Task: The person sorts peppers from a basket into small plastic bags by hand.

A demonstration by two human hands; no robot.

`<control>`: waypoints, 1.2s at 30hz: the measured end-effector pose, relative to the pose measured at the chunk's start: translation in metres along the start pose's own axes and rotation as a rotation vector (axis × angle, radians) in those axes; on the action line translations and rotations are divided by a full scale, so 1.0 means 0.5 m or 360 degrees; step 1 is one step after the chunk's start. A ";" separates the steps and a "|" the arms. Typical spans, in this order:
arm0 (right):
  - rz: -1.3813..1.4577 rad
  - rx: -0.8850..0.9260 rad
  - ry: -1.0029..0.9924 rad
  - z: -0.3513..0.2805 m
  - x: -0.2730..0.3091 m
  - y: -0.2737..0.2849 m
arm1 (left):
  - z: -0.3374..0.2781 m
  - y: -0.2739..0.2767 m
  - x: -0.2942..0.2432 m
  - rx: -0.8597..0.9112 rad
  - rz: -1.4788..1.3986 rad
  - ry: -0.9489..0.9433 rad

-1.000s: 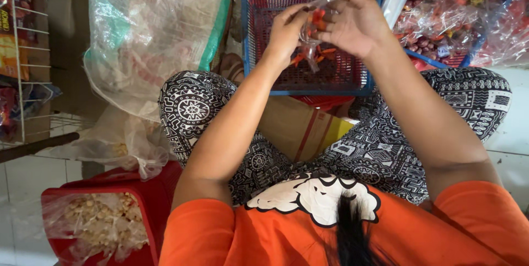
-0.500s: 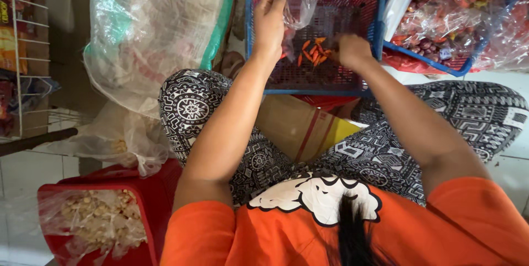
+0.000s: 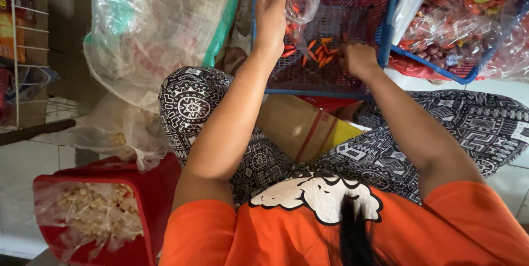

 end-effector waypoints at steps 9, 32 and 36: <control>-0.0056 -0.0236 -0.0239 0.014 -0.028 0.094 | -0.001 0.000 0.002 0.0050 -0.0018 -0.0047; 0.0091 -0.0076 0.0612 -0.037 0.190 0.034 | 0.023 0.012 -0.018 -0.0061 0.0088 -0.0270; -0.0148 -0.0315 0.0713 -0.050 0.220 0.007 | 0.016 0.013 -0.001 -0.0078 0.0148 -0.0109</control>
Point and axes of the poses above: each hand's wrist, its own z-axis towards the middle knuckle, its own y-axis out of the back of the hand, x = y × z, the point moved 9 cm from there along z, towards the middle knuckle, and after that the axes turned 11 degrees about -y, right-handed, at the moved point
